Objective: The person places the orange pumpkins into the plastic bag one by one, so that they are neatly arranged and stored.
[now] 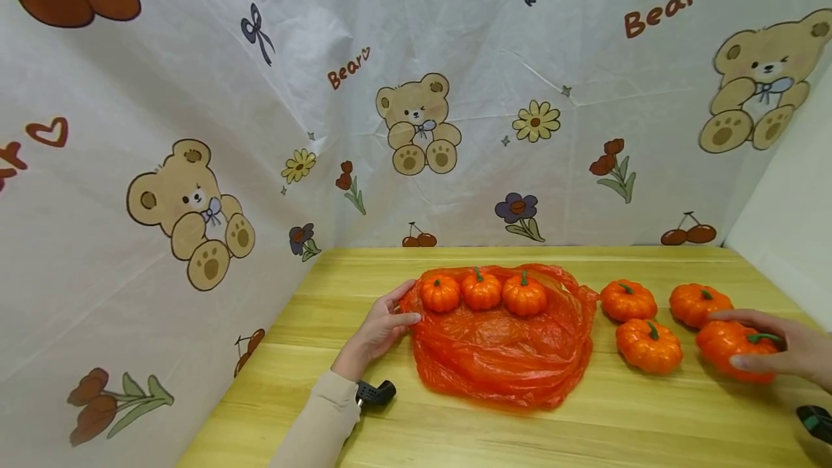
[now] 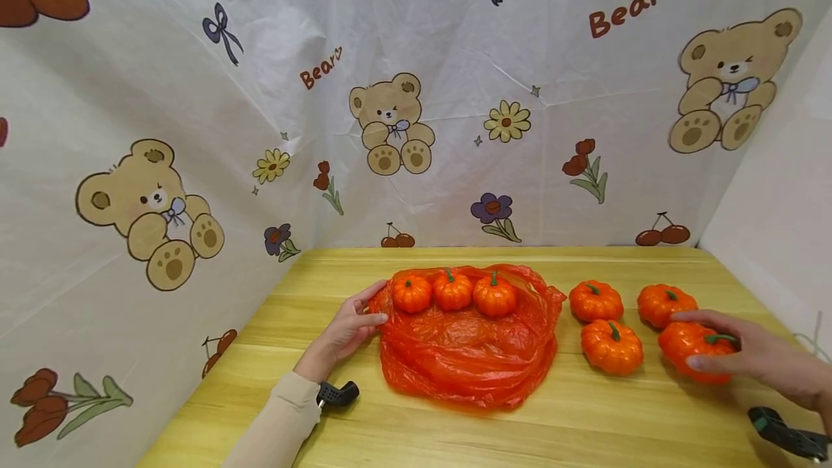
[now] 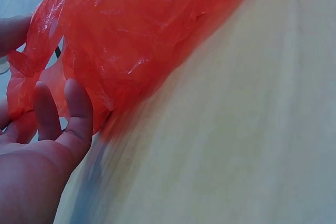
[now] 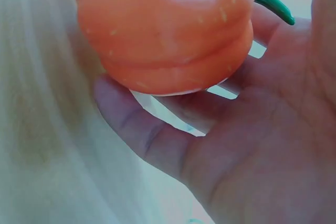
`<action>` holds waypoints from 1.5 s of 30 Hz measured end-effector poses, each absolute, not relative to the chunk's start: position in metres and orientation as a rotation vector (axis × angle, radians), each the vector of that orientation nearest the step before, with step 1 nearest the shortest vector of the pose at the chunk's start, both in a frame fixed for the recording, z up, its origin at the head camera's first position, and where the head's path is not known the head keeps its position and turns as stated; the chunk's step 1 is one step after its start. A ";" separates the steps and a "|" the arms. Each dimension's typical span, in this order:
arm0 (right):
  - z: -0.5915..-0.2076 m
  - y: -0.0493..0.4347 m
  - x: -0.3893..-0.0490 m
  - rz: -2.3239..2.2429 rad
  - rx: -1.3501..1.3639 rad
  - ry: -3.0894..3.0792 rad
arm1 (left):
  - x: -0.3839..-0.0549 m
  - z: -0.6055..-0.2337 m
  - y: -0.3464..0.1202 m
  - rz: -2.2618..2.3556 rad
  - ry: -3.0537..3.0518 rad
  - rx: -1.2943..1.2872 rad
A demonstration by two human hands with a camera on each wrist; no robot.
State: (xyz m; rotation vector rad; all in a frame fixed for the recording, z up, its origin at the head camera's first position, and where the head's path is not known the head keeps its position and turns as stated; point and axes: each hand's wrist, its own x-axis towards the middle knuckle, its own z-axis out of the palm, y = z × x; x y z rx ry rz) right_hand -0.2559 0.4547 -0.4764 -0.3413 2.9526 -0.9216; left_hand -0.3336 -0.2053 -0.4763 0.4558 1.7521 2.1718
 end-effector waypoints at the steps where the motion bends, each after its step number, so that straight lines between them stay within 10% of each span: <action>1: -0.474 0.455 -0.257 -0.912 -0.322 2.957 | -0.334 -0.476 -0.205 2.169 1.756 0.454; 45: -0.361 0.338 -0.286 -0.942 -0.605 2.827 | -0.335 -0.478 -0.205 2.203 1.719 0.421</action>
